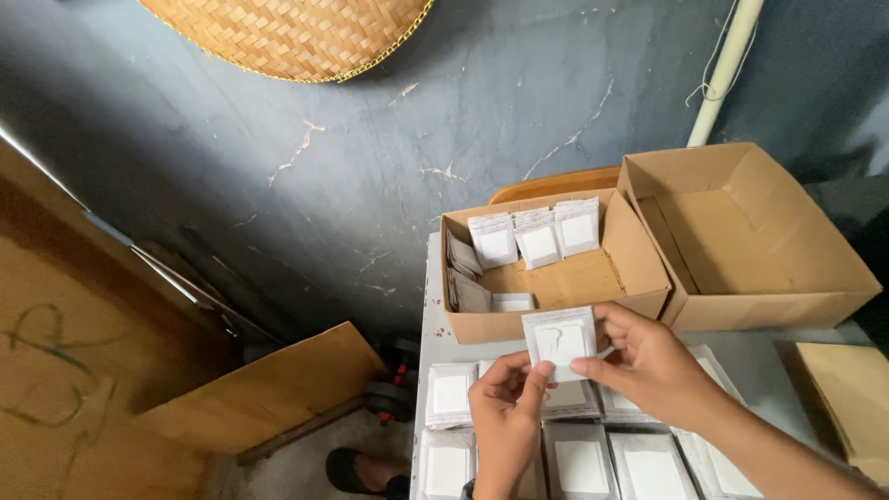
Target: Sorting and arranging small white packets from a box onto a table surface
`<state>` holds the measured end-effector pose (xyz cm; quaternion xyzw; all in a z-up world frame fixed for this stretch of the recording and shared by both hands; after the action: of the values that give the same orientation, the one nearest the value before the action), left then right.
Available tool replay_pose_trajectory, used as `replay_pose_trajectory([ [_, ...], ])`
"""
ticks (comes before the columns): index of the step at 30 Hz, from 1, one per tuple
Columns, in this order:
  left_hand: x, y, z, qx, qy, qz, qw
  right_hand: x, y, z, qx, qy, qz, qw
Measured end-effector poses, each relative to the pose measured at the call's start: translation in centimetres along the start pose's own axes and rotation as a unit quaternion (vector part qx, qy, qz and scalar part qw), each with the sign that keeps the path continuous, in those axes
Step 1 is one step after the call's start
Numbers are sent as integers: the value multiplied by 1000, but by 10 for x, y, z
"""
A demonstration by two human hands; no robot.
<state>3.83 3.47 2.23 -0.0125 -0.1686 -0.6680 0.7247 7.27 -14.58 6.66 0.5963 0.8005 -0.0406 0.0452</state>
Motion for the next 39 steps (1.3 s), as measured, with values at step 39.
replay_pose_trajectory([
  [39,15,-23,38,-55,77,-126,987,-13,-45,-23,65,-85,-74,992],
])
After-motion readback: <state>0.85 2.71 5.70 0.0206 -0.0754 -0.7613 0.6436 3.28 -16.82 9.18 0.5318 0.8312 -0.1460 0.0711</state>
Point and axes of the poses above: each hand's wrist, its own y-axis towards the middle knuckle, its own x-axis out of the palm, z = x × y, the point moved 3 cm from there along y, towards the middle knuckle, and after that the axes turned 5 degrees about -z, right-handed, at the moved point
